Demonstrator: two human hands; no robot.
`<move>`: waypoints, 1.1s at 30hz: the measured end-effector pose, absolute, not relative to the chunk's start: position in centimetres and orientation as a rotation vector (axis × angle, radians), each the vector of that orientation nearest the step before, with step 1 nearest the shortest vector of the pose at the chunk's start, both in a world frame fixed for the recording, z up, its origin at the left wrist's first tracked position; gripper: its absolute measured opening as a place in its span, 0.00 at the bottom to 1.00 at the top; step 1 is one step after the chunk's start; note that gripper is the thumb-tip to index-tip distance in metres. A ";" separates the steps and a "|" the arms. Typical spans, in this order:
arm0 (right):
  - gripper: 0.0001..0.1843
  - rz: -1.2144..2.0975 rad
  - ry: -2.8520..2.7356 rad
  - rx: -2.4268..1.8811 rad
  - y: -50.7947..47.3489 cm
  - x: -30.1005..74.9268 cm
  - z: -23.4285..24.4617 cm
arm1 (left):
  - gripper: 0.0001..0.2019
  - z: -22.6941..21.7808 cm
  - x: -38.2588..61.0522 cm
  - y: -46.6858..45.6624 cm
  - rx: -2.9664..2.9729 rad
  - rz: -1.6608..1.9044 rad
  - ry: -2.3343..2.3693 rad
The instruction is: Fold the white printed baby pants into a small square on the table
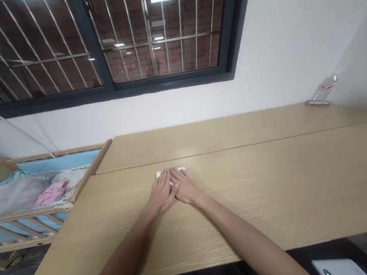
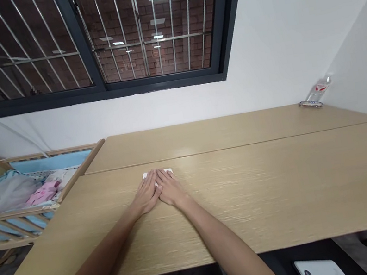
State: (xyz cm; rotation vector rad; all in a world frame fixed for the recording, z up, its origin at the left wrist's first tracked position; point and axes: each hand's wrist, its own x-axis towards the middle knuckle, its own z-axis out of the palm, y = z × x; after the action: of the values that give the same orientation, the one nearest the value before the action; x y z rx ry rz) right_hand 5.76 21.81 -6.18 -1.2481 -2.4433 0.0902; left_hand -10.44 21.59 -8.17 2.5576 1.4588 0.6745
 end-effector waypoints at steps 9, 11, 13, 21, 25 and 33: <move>0.38 0.198 -2.439 -1.448 21.4 7.8 -5.8 | 0.41 -9.4 -11.1 21.4 2.576 0.601 1.711; 0.40 0.225 -2.423 -1.488 21.3 8.2 -5.8 | 0.41 -9.5 -11.2 21.2 2.579 0.603 1.753; 0.41 0.243 -2.398 -1.496 21.1 8.6 -5.7 | 0.41 -9.5 -11.4 21.1 2.590 0.635 1.780; 0.41 0.210 -2.393 -1.228 21.0 9.4 -5.0 | 0.34 -7.3 -13.7 21.5 2.719 0.680 1.444; 0.42 0.345 -2.332 -1.240 22.0 9.8 -5.8 | 0.35 -7.3 -13.6 21.9 2.596 0.728 1.459; 0.32 0.367 -2.066 -1.131 24.4 9.8 -7.0 | 0.18 -6.4 -13.0 22.6 2.419 0.927 1.454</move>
State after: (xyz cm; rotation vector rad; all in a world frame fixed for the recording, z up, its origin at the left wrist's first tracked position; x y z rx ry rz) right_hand 9.85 24.37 -6.99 -1.1307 -2.0659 0.3668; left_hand -13.02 22.63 -6.40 2.4190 1.4541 0.9272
